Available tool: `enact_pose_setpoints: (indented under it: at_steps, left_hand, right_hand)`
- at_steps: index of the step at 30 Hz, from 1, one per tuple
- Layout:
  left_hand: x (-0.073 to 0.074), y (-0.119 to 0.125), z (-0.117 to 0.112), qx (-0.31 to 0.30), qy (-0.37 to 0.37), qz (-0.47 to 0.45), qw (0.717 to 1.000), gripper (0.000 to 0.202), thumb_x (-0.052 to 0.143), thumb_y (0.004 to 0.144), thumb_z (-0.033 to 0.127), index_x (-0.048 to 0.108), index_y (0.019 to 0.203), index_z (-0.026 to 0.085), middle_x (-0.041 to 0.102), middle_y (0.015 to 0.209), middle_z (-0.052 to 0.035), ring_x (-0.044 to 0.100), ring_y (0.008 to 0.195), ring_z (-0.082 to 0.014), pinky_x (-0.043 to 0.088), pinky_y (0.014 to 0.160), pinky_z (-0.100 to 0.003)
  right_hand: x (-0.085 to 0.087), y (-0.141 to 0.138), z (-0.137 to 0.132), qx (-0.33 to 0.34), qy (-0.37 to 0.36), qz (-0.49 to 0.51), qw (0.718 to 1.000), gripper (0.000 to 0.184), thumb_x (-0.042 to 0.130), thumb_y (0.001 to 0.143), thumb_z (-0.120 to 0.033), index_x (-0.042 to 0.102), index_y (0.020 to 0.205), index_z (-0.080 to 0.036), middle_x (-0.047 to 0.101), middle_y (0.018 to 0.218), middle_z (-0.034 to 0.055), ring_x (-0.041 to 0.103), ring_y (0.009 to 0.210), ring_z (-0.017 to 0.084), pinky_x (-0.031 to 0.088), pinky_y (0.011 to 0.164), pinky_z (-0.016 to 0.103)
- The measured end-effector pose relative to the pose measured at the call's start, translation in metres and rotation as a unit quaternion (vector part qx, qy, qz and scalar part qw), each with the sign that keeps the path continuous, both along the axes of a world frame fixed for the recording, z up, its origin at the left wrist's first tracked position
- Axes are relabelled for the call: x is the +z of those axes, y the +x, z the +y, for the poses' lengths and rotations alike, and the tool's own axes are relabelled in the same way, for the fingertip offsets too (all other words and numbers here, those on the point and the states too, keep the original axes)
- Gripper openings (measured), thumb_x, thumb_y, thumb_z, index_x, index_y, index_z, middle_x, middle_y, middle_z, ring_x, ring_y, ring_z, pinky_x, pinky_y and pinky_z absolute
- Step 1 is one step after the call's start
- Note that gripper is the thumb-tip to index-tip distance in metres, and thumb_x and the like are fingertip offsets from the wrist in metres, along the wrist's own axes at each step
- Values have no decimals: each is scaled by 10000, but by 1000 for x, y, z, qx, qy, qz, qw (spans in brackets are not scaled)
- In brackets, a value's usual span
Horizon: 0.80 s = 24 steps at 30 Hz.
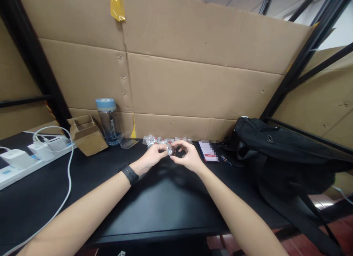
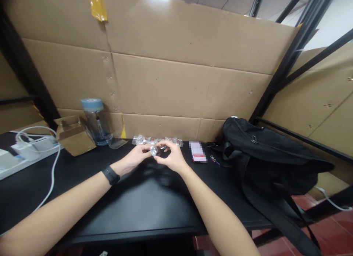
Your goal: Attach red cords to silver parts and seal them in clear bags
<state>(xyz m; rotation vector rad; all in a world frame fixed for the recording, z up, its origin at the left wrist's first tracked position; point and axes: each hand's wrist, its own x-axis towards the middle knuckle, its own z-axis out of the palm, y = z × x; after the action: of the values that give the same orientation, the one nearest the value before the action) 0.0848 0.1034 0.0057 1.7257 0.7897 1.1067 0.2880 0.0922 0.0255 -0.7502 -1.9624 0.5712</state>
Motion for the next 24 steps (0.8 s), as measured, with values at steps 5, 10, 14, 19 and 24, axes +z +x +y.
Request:
enact_pose_setpoints:
  at_steps: [5,10,14,19,24]
  left_hand:
    - [6,0,-5,2,4,7,1000,294,706,850,462,755,865,172,760,1003,-73,667,1032,-253,466,991,-380]
    - [7,2,-5,38,51,33,997,307,659,881,471,747,845,178,737,1009,-85,649,1032,-256,471,967,-380]
    - [8,2,-5,121,141,105,977,256,648,881,422,753,827,195,688,1043,-86,625,1038,-246,467,949,-370]
    - [13,5,-18,235,267,231,906,155,591,913,290,721,860,224,655,1091,-58,594,1088,-247,398,938,-416]
    - [14,5,-26,273,381,296,832,143,565,943,236,700,899,220,668,1121,-80,568,1134,-266,311,922,-445]
  right_hand:
    - [0,1,1,-3,-20,2,1000,384,768,723,-283,653,1084,-220,714,1136,58,670,1032,216,517,825,314]
    - [2,2,0,20,-26,23,999,349,774,726,-259,655,1051,-216,710,1152,59,672,1046,213,529,816,306]
    - [0,-1,0,24,-56,49,997,382,795,722,-278,652,1071,-214,717,1143,70,683,1038,216,539,808,308]
    - [-6,-4,2,48,-148,114,981,434,855,680,-331,660,1044,-197,729,1110,90,715,975,224,570,789,320]
    - [-11,-5,4,61,-219,154,961,376,864,685,-353,682,970,-188,744,1035,68,737,936,225,580,875,364]
